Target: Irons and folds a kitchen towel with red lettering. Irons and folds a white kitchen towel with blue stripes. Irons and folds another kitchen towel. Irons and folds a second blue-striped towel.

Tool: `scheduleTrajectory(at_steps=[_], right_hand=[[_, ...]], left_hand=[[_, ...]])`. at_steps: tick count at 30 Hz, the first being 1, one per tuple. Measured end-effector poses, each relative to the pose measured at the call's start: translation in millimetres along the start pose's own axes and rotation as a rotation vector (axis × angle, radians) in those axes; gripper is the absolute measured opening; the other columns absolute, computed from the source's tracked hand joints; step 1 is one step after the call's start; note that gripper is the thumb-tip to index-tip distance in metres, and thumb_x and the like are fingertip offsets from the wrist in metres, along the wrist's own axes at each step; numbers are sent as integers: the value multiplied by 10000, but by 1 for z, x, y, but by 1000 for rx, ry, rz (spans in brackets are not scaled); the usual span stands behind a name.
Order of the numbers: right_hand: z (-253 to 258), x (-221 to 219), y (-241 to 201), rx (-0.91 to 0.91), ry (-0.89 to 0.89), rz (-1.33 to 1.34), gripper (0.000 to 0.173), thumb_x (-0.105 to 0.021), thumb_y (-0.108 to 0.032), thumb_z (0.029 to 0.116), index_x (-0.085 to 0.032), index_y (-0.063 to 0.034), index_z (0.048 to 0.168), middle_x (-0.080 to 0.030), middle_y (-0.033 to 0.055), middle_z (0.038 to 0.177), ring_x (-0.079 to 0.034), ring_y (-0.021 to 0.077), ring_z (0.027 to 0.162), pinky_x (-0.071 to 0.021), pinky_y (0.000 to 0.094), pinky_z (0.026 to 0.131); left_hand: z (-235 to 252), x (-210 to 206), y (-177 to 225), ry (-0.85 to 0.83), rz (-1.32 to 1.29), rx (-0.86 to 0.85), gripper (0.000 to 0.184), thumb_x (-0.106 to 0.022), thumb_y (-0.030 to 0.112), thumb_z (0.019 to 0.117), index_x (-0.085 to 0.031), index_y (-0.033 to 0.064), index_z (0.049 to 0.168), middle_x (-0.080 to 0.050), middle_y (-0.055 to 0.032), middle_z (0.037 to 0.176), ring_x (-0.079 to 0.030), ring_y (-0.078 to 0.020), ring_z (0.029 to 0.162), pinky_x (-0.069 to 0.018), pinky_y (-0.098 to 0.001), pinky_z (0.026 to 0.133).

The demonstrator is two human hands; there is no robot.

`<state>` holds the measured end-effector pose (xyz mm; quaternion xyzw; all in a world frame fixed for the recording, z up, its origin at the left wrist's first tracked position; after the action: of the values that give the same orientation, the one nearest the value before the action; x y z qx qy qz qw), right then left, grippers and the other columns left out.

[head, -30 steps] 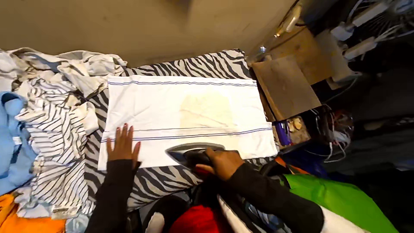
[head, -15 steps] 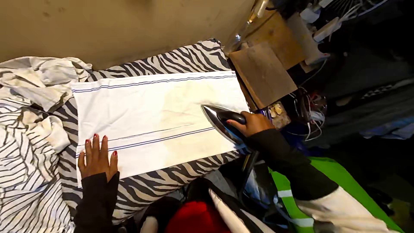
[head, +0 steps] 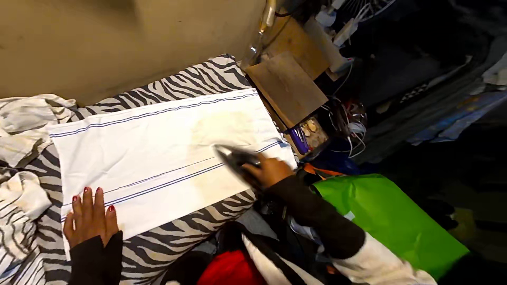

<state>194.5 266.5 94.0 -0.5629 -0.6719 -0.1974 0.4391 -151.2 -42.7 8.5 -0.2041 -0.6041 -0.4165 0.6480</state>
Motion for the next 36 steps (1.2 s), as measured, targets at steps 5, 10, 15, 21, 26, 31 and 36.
scheduleTrajectory(at_steps=[5, 10, 15, 21, 26, 31, 36], right_hand=[[0, 32, 94, -286, 166, 30, 731, -567, -603, 1003, -596, 33, 1362, -669, 335, 1209, -636, 520, 1165, -465, 690, 978], [40, 43, 45, -189, 182, 24, 685, -591, -583, 999, -630, 30, 1303, -689, 315, 1160, -655, 499, 1137, -490, 668, 954], [100, 70, -16, 81, 257, -66, 663, -615, -602, 976, -671, 18, 1204, -704, 308, 1045, -681, 516, 1025, -519, 705, 835], [114, 53, -89, 624, -22, -361, 648, -665, -647, 916, -730, -60, 1181, -733, 255, 959, -700, 476, 962, -519, 693, 866], [106, 33, -155, 660, -63, -394, 687, -614, -676, 934, -717, -33, 1153, -730, 242, 940, -702, 460, 960, -522, 662, 850], [76, -14, -246, 841, -117, -468, 723, -551, -720, 942, -714, -36, 1112, -729, 218, 929, -708, 436, 936, -530, 642, 812], [54, -49, -342, 801, -118, -418, 686, -524, -660, 993, -687, -18, 1171, -724, 240, 1042, -702, 444, 1027, -540, 646, 831]], left_hand=[[9, 7, 3, -56, 28, 50, 658, -316, 430, 1046, -425, 6, 1536, -386, -273, 1590, -321, -508, 1484, -243, -694, 1159], [76, 9, 104, -375, -52, -58, 641, -505, 348, 1043, -417, -85, 1507, -399, -364, 1534, -367, -549, 1440, -236, -753, 1135], [141, -39, 77, -177, -46, -211, 732, -310, 625, 1034, -376, 165, 1600, -261, -118, 1691, -163, -404, 1569, -89, -772, 1165], [171, -15, 5, -198, -113, -81, 690, -450, 452, 1030, -333, 93, 1606, -237, -166, 1689, -169, -396, 1569, -110, -745, 1176], [109, 32, -51, -81, -229, 169, 615, -604, 175, 983, -412, -19, 1533, -373, -307, 1576, -363, -506, 1455, -297, -670, 1162], [73, 51, -63, -50, -259, 416, 505, -534, 172, 1032, -457, -101, 1449, -674, -305, 1114, -671, -431, 915, -529, -583, 839], [60, 37, -67, 64, -226, 521, 363, -530, 102, 1025, -539, -164, 1272, -644, -326, 1108, -652, -448, 998, -513, -550, 922]])
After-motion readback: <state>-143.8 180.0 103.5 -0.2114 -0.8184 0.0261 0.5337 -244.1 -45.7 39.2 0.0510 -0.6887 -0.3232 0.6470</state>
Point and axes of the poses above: each hand's wrist, its own z-axis towards the middle knuckle, its own x-axis out of the back of the hand, y = z × x, the point moved 9 cm from there along z, towards the middle knuckle
